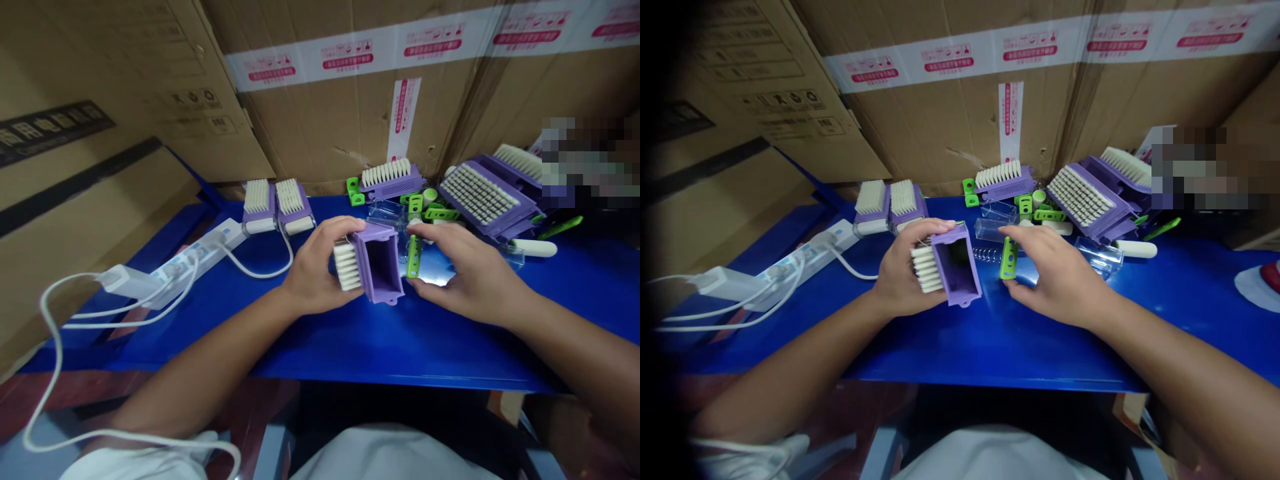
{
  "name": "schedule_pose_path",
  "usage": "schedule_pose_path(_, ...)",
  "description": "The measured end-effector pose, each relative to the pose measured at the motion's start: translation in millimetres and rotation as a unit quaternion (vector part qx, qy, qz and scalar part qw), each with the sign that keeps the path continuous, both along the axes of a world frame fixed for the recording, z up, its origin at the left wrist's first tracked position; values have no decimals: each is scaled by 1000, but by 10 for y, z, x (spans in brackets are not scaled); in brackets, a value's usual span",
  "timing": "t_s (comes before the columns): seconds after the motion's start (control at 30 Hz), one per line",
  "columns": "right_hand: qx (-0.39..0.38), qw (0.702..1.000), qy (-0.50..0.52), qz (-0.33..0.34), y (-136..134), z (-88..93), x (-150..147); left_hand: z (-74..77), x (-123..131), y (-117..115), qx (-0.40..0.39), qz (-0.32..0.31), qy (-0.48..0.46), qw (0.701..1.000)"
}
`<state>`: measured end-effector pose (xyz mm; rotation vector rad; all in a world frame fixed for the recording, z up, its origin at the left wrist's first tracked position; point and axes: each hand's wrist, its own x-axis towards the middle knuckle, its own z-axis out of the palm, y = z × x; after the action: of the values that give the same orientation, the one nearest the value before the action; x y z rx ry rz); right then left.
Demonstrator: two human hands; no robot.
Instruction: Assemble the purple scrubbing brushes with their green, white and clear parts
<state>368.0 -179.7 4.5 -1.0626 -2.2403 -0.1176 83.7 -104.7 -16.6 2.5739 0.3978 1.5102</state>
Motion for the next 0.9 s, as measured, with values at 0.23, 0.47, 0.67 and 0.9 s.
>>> schedule_pose_path(0.23,37,999,18,7,-7,19,4,-33,-14,24,-55,6,-4,998)
schedule_pose_path(0.47,60,998,13,9,-39,43,5,-56,-14,65,-35,6,0,999)
schedule_pose_path(0.67,83,996,12,0,-89,93,-44,-108,-35,102,-39,30,12,999)
schedule_pose_path(0.9,140,989,31,35,-185,134,-8,-131,-50,111,-56,56,32,996)
